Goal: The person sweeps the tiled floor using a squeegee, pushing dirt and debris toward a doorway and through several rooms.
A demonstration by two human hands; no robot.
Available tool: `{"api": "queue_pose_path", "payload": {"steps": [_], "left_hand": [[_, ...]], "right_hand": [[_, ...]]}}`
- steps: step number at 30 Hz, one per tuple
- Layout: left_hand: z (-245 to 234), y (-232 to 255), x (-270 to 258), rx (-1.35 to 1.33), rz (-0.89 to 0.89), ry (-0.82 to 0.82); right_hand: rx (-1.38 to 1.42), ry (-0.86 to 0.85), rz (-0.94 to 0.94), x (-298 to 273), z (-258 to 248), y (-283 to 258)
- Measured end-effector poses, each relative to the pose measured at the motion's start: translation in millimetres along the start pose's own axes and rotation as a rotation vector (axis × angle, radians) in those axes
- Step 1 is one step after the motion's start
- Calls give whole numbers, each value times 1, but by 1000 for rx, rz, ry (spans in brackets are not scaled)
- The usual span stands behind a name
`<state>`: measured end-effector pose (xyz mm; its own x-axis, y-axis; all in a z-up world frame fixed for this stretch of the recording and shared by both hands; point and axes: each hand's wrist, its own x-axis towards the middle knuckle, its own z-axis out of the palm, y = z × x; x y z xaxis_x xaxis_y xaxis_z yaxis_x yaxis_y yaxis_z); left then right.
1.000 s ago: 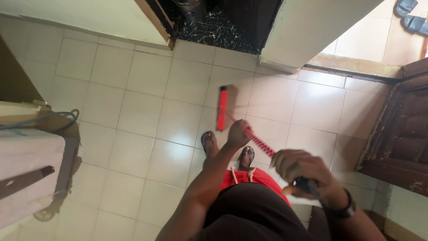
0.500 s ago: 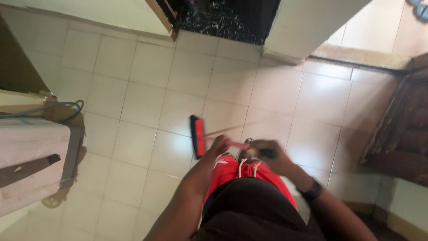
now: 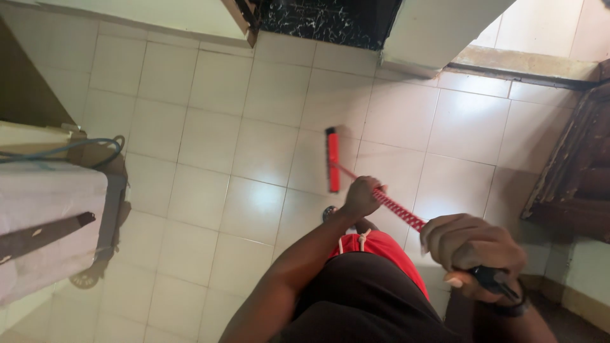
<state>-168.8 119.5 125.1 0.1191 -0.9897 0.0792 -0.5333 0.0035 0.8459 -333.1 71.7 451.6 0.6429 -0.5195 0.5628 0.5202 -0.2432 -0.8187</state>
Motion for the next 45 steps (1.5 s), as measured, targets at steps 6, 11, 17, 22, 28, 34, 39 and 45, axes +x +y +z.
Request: {"api": "queue_pose_path", "payload": {"steps": [6,11,17,22,28,34,39,45], "left_hand": [[-62,-114,-106,64,-173,130],[-60,-168,-133,189,-169,-11],[27,-134,-59,144,-52,-121],[38,-48,-20,-218,-44,-104],[1,15,-34,-242,169,-424],[-29,-59,-106,-241,-112,-389],[-13,-99,-166,182,-117,226],[86,-84,-120,-153,-473,59]], "right_hand": [[-86,-6,462,-37,61,84],[-110,-144,621,-68,61,120],[-434,-124,837,-54,25,56],[-455,-125,529,-32,30,-10],[-169,164,20,-53,52,-63],[28,444,294,-123,41,16],[-183,349,760,-170,53,113],[-56,512,1232,-206,-27,82]]}}
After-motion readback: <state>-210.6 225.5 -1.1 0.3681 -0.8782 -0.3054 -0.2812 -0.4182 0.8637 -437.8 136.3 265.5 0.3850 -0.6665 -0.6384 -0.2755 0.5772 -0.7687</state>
